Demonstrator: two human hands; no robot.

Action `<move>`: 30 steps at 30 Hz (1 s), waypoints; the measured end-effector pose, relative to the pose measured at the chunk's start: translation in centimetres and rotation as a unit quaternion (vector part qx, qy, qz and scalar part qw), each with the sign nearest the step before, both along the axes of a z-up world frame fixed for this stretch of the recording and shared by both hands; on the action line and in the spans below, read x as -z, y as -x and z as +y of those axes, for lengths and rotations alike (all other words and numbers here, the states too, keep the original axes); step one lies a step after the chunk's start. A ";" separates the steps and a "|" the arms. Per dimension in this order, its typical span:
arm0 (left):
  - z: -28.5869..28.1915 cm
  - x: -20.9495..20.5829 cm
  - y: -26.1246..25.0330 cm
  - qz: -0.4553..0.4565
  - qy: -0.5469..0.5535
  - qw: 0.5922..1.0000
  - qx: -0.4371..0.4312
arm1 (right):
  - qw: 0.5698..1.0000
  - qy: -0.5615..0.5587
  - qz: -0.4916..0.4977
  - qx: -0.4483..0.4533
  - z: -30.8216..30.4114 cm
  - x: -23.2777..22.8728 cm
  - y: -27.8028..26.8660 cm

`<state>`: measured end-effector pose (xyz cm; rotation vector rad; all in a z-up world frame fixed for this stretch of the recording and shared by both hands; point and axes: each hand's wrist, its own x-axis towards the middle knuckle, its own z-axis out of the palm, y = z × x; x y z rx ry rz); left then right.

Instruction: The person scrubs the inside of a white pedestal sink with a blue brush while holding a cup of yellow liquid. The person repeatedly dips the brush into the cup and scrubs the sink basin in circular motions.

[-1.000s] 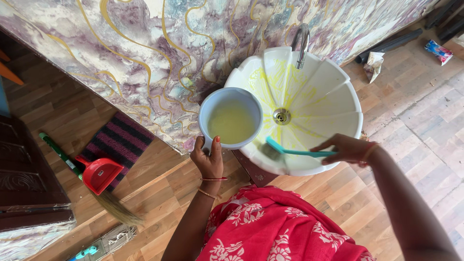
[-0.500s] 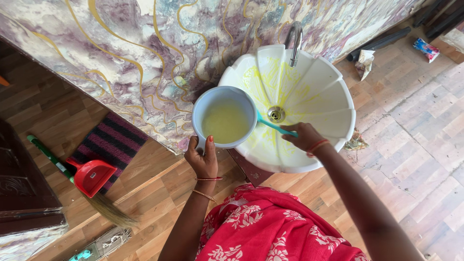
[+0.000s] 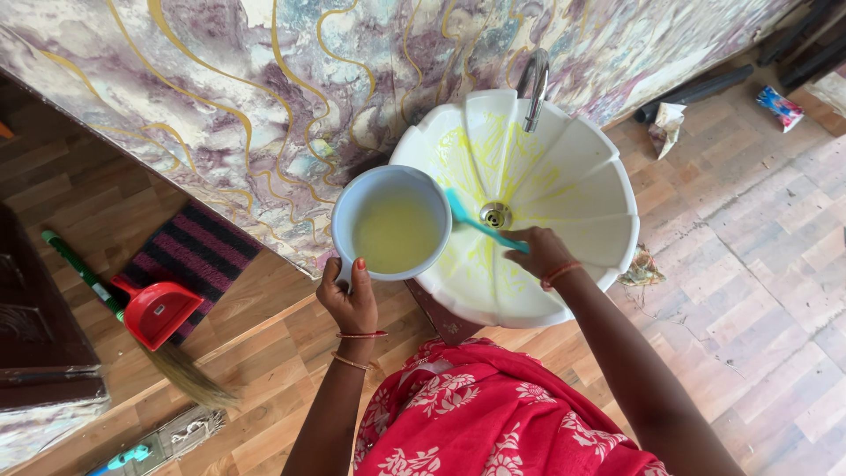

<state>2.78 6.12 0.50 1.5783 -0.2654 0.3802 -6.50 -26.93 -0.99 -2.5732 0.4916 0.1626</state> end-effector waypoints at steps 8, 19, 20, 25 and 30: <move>-0.7 0.4 0.5 -0.022 0.011 0.999 -0.023 | 0.996 -0.001 0.051 -0.070 -4.4 -4.0 3.9; -1.4 0.2 1.3 -0.001 0.010 0.999 -0.048 | 0.994 0.070 0.068 0.056 -2.7 -0.5 -0.5; -1.4 0.1 1.3 -0.003 0.012 0.999 -0.045 | 0.995 0.084 0.038 0.048 -2.7 -0.1 -0.9; -1.7 -0.3 1.4 0.000 0.016 0.998 -0.057 | 0.998 0.047 -0.007 0.037 -2.8 1.3 -1.7; -1.9 0.2 1.5 -0.010 0.014 0.999 -0.052 | 0.992 -0.033 -0.057 -0.105 -3.2 1.6 2.8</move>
